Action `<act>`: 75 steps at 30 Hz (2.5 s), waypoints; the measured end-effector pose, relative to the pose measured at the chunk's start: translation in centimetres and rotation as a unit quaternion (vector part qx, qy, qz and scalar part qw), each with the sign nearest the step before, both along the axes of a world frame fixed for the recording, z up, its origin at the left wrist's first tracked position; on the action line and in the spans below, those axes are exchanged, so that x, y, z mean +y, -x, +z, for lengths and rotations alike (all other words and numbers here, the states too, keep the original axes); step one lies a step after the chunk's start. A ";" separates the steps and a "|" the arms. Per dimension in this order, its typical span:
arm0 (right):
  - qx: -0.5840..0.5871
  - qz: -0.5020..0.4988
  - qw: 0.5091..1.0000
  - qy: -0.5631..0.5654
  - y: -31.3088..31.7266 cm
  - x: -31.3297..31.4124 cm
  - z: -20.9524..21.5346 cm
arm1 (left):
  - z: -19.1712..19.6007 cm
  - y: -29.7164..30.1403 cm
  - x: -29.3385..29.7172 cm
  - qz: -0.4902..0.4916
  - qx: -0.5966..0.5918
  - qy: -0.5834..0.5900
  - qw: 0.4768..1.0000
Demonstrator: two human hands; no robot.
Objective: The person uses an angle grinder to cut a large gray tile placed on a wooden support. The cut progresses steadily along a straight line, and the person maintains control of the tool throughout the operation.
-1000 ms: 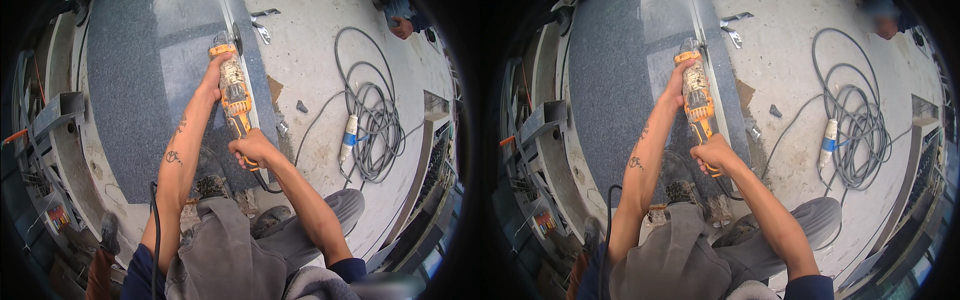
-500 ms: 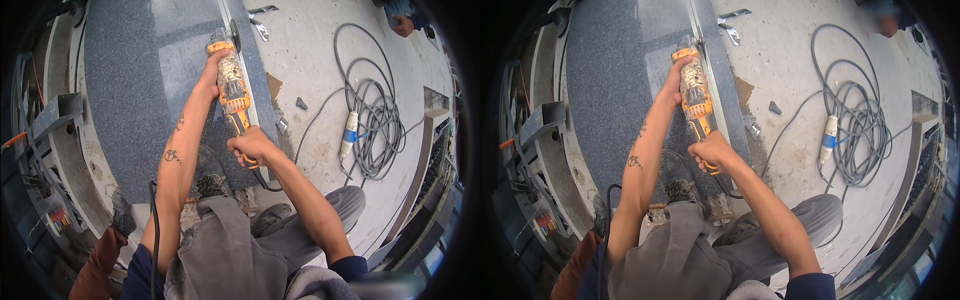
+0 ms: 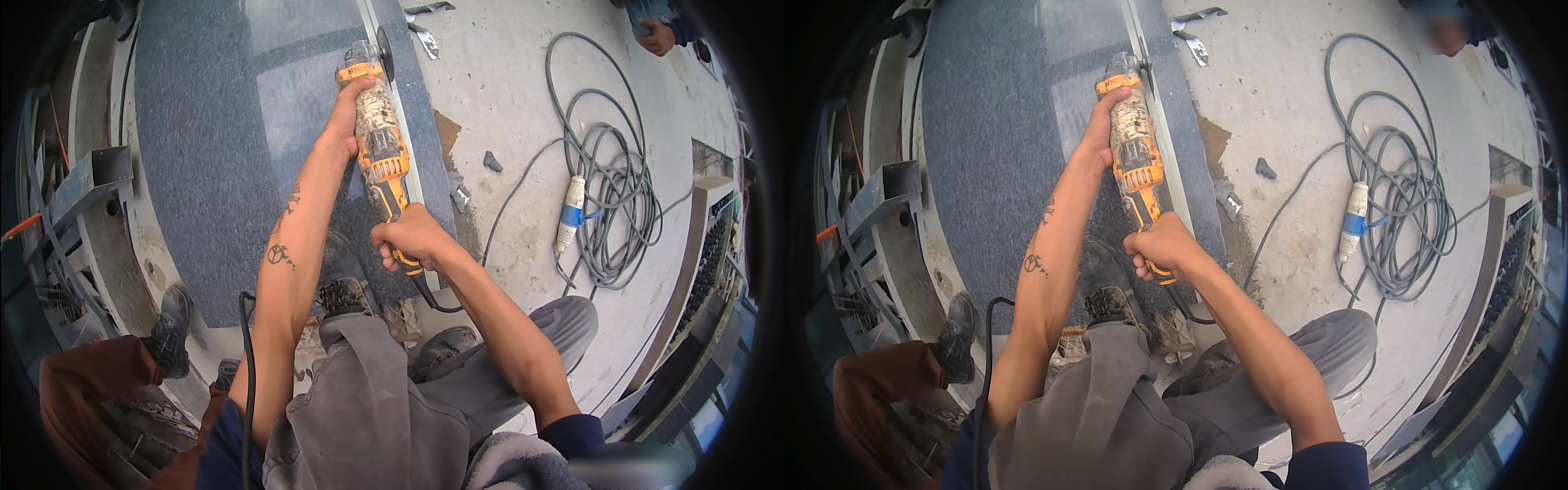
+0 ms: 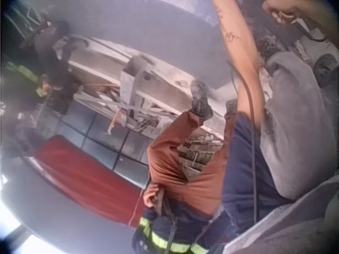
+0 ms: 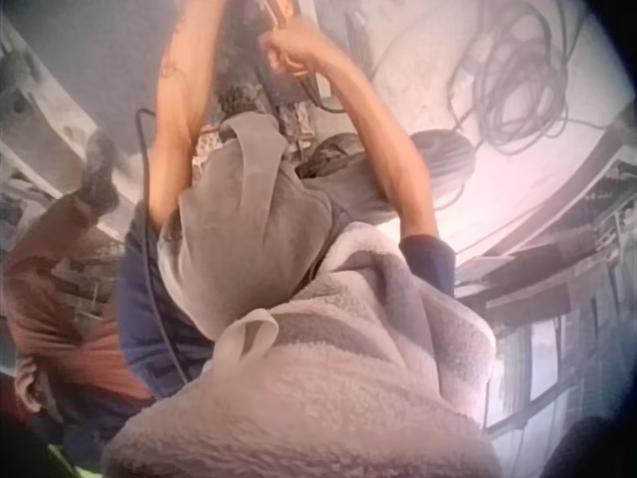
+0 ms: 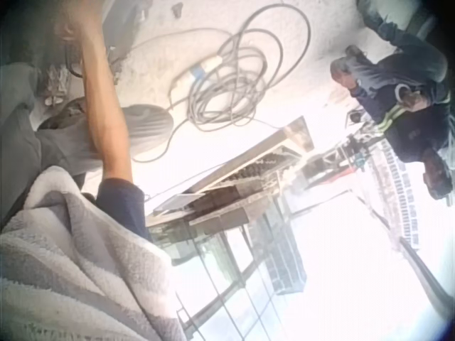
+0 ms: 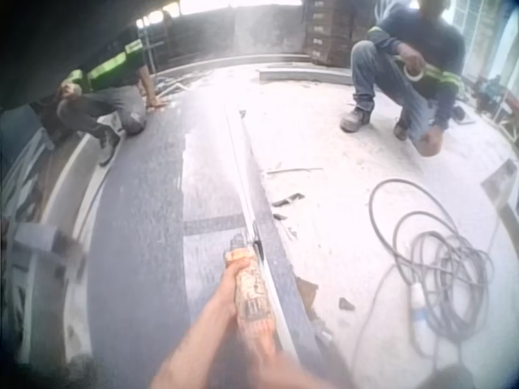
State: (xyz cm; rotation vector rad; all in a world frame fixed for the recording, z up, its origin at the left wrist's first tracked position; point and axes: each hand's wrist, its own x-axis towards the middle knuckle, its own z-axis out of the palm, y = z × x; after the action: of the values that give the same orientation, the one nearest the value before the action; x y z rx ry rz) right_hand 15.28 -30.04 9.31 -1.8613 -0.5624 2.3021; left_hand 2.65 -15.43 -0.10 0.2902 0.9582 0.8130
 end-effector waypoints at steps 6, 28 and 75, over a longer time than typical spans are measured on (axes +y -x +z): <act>-0.009 0.014 1.000 0.001 0.0 -1.5 0.7 | 0.5 -0.2 -2.2 0.012 -0.010 0.008 1.000; 0.005 0.009 1.000 0.012 -0.4 -2.4 1.2 | 0.6 -0.5 -3.2 0.010 -0.004 0.006 1.000; -0.020 0.003 1.000 0.015 -0.4 -6.4 0.6 | 1.6 -0.9 -7.2 0.005 0.021 0.009 1.000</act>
State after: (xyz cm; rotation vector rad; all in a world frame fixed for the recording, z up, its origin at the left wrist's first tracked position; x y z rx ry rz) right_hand 15.67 -36.42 9.88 -1.9251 -0.5431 2.2941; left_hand 3.53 -22.64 1.50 0.2871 1.0060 0.8099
